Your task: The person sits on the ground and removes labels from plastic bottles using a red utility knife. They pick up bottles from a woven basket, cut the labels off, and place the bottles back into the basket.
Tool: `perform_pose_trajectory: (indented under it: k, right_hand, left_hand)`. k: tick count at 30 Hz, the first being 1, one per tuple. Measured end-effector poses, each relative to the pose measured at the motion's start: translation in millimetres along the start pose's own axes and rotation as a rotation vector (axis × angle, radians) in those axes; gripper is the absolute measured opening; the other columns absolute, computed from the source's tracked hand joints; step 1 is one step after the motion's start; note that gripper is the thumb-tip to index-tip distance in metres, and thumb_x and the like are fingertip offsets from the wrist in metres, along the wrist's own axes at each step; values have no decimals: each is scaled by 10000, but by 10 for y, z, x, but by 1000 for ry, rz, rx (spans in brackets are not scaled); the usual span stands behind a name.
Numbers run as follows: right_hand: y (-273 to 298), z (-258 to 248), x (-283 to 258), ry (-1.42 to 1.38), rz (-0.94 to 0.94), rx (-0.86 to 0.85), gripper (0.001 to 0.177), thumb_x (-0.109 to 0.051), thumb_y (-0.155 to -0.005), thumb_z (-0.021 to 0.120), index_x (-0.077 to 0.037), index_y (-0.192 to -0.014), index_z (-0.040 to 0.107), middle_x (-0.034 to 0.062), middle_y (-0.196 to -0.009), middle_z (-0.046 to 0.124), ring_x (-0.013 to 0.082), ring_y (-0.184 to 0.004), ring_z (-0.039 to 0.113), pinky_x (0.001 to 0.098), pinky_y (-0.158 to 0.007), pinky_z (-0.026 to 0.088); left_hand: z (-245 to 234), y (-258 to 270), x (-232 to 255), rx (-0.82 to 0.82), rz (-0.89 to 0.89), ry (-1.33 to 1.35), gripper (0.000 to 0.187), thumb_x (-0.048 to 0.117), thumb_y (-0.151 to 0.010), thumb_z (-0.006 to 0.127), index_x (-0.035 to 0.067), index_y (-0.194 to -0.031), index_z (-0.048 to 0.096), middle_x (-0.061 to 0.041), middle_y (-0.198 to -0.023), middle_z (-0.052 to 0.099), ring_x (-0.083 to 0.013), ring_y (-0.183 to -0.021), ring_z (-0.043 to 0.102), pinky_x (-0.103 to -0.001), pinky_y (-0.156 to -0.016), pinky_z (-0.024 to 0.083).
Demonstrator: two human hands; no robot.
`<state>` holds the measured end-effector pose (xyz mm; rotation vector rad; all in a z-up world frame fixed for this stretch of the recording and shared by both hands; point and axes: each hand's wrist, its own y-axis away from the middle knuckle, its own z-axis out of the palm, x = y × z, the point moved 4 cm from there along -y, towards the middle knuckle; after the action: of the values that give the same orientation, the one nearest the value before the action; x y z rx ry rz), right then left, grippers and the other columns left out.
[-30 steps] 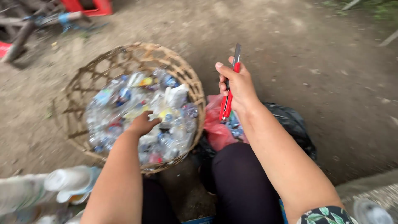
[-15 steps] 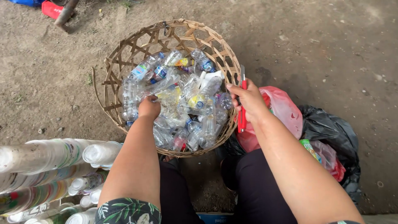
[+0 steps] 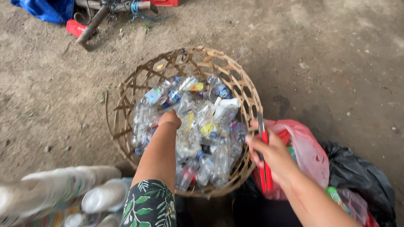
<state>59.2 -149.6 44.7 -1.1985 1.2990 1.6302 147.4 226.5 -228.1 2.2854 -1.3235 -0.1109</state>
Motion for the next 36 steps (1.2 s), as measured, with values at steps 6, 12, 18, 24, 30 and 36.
perform_pose_trajectory:
  k: [6,12,18,24,30,36]
  right_hand:
    - [108,-270,158,-77,302,14,618,-81,-904,626,-74,-1516,540,139,-760,544,174,-515,445,312,-394,298]
    - [68,-706,371,-89,296,-102,625,-61,-921,601,-30,-1539,517,120,-720,603,176,-443,519,304,-382,364]
    - [64,-905,422,-135,213,-205,645,-41,-933,587,16,-1549,405,156,-820,631,176,-508,546,326,-435,419]
    - [97,-854,432,-111,228,-209,633,-73,-927,608,-6,-1535,444,171,-761,672,193,-461,563,313,-412,402]
    - [108,-609,209,-123,209,-65,567,-80,-929,580,-12,-1492,567,216,-802,663,177,-430,474,291,-362,320]
    - [28,-473,165,-153,246,91,565,-37,-899,621,-32,-1463,580,185,-854,601,187,-509,443,293,-390,289]
  left_hand:
    - [-56,-900,418,168,-66,306,582,325,-940,614,155,-1471,446,-120,-1449,500,-353,-1297,496,-509,-980,521]
    - [119,-1647,651,439,67,329,909,243,-827,725,89,-1577,234,-166,-1654,187,-399,-1457,283,-509,-1101,413]
    - [171,-1498,759,348,27,239,1171,334,-773,831,123,-1616,46,-132,-1600,279,-364,-1448,272,-544,-1128,280]
    - [436,-1345,986,343,129,-205,596,198,-977,434,138,-1565,354,-186,-1644,294,-394,-1495,269,-557,-1222,187]
    - [523,-1079,1058,352,181,-355,557,160,-993,437,257,-1541,430,-153,-1498,471,-314,-1331,455,-556,-1184,247]
    - [190,-435,1108,779,507,-129,857,245,-548,842,129,-1320,487,-82,-1194,609,-298,-1075,564,-415,-991,428]
